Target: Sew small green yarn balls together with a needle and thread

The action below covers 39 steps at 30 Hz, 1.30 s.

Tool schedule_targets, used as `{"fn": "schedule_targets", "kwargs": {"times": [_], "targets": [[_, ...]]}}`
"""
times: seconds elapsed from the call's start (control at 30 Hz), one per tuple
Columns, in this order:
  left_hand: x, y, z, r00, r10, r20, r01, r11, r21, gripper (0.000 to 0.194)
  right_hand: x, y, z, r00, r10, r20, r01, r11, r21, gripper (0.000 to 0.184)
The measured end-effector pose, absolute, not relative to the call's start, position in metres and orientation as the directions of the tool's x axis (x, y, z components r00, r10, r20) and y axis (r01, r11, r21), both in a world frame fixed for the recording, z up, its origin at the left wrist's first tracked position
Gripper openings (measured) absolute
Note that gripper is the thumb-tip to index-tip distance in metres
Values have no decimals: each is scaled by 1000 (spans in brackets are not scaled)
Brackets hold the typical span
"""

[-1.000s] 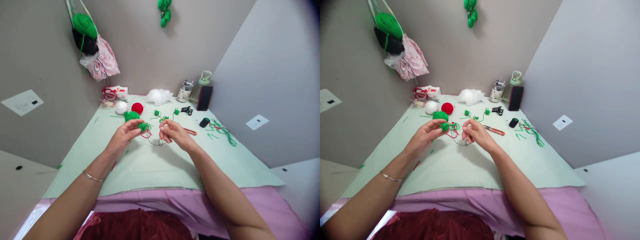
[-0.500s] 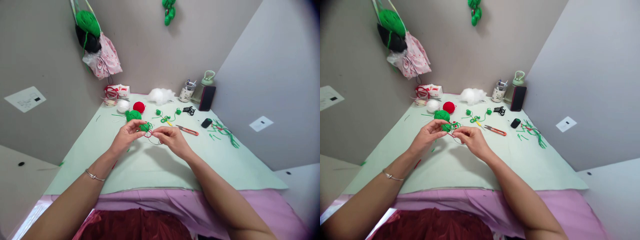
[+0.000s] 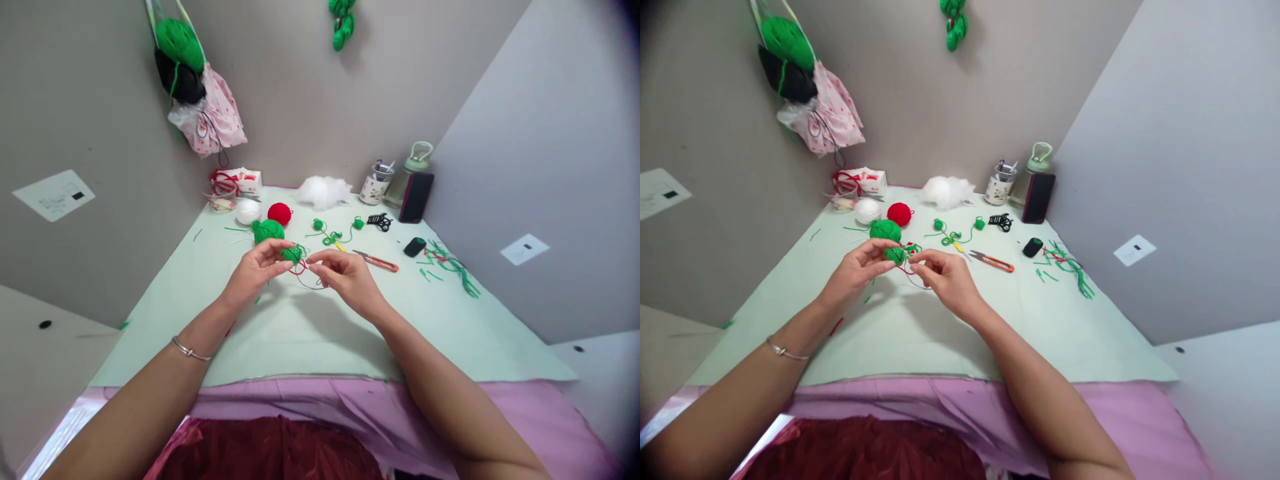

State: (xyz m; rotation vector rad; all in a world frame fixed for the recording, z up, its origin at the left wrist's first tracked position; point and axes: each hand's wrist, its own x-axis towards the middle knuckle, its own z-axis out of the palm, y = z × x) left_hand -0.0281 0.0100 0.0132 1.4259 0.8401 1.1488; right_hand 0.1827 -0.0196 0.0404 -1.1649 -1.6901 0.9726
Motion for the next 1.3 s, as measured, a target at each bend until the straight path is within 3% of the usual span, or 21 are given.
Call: {"fn": "schedule_targets", "kwargs": {"times": [0.13, 0.3, 0.97, 1.3], "targets": [[-27, 9, 16, 295, 938, 181, -102, -158, 982, 39, 182, -20, 39, -211, 953, 219, 323, 279, -904, 28], [-28, 8, 18, 298, 939, 174, -99, -151, 984, 38, 181, -22, 37, -193, 923, 334, 399, 384, -832, 25], [-24, 12, 10, 232, 942, 242, -215, -193, 957, 35, 173, -30, 37, -228, 936, 269, 456, 347, -820, 23], [-20, 11, 8, 225, 949, 221, -302, -148, 942, 35, 168, -30, 30, -218, 918, 331, 425, 394, -815, 19]]}}
